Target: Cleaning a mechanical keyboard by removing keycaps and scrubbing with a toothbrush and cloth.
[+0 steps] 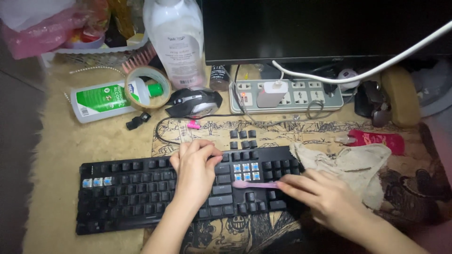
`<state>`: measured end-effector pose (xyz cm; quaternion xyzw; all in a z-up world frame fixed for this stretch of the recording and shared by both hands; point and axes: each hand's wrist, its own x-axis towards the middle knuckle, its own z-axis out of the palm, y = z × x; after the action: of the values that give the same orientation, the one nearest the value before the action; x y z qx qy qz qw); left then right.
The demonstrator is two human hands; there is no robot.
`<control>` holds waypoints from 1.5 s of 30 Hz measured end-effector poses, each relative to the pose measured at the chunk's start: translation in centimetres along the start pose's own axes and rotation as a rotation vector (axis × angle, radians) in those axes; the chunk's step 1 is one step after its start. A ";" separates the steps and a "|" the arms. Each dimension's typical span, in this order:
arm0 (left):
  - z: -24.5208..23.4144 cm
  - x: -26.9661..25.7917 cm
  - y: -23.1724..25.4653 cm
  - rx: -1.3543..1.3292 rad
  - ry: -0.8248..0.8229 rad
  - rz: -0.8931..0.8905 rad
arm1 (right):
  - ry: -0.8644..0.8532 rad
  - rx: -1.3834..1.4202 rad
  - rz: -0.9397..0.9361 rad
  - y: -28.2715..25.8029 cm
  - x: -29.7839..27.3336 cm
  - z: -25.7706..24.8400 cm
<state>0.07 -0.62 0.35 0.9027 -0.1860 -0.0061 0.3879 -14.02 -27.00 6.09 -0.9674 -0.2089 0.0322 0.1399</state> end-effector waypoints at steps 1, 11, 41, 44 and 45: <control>0.0 -0.1 -0.1 0.002 -0.001 0.000 | 0.000 0.002 0.000 0.7 -1.1 0.4; 0.3 0.0 -0.3 -0.001 -0.004 -0.008 | 0.092 -0.061 -0.037 1.2 -1.7 1.8; -0.2 -0.1 -0.6 0.017 -0.036 0.049 | -0.118 0.148 0.764 -13.5 -2.8 2.8; -0.1 0.0 -0.5 0.015 -0.037 0.057 | 0.001 0.144 0.581 -7.4 -2.9 -0.8; 0.0 0.1 -0.6 0.018 -0.035 0.064 | 0.020 0.157 0.518 -5.0 -3.2 -0.8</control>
<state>0.34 -0.24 -0.04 0.8994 -0.2217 -0.0076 0.3766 -18.81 -24.18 8.29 -0.9750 0.0501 0.0734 0.2035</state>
